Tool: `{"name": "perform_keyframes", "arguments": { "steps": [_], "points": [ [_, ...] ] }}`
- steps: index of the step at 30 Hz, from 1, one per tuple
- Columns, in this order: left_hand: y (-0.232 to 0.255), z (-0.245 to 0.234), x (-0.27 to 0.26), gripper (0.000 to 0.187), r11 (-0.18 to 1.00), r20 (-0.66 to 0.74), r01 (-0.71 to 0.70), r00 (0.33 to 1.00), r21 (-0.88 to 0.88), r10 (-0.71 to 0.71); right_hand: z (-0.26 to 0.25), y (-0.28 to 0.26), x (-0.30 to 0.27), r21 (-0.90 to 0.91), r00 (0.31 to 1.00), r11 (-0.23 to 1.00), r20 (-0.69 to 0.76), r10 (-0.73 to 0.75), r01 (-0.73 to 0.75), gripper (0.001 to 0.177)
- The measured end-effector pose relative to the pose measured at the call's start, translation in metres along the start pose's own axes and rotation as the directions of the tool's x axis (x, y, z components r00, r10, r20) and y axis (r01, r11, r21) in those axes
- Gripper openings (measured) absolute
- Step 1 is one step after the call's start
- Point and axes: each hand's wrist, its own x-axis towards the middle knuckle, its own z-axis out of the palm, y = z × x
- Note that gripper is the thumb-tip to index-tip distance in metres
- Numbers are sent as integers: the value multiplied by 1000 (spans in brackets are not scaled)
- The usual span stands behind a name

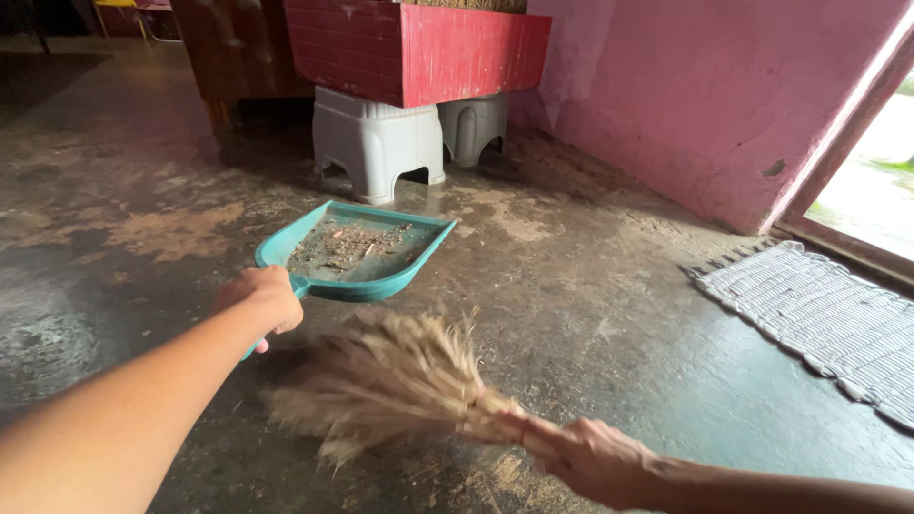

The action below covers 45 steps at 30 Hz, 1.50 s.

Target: The person sweeps a concrete floor using a traditional straw broom, gathering dust and debris into a pile. They then use a dustpan to collect the swept debris.

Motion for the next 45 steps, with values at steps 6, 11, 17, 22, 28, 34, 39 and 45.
{"name": "perform_keyframes", "arguments": {
  "steps": [6,11,17,22,28,34,39,45],
  "points": [
    [7,-4,-3,25,1000,-4,5,1000,-21,-5,-31,22,38,-45,969,970,-71,237,-240,62],
    [8,-13,0,25,998,-6,13,1000,-65,-14,-42,-1,43,-13,976,982,-121,183,-186,63],
    [5,-14,11,25,1000,38,-3,999,-23,4,-19,-98,80,165,996,986,85,-18,4,52],
    [-7,-14,12,25,1000,17,-18,1000,-16,18,-1,-162,144,61,976,975,15,-215,214,64],
    [-17,-17,9,31,998,38,-2,999,-60,4,19,-112,247,-729,902,542,402,-156,418,32],
    [-18,-21,4,31,997,19,-11,1000,-76,12,-41,-72,179,-4,912,916,98,399,-400,64],
    [-9,-18,3,30,992,15,-34,999,-123,37,-67,-60,91,272,948,908,55,315,-317,59],
    [6,-13,4,32,980,33,-25,999,-197,32,-51,-11,1,159,996,986,84,27,-40,55]
  ]
}}
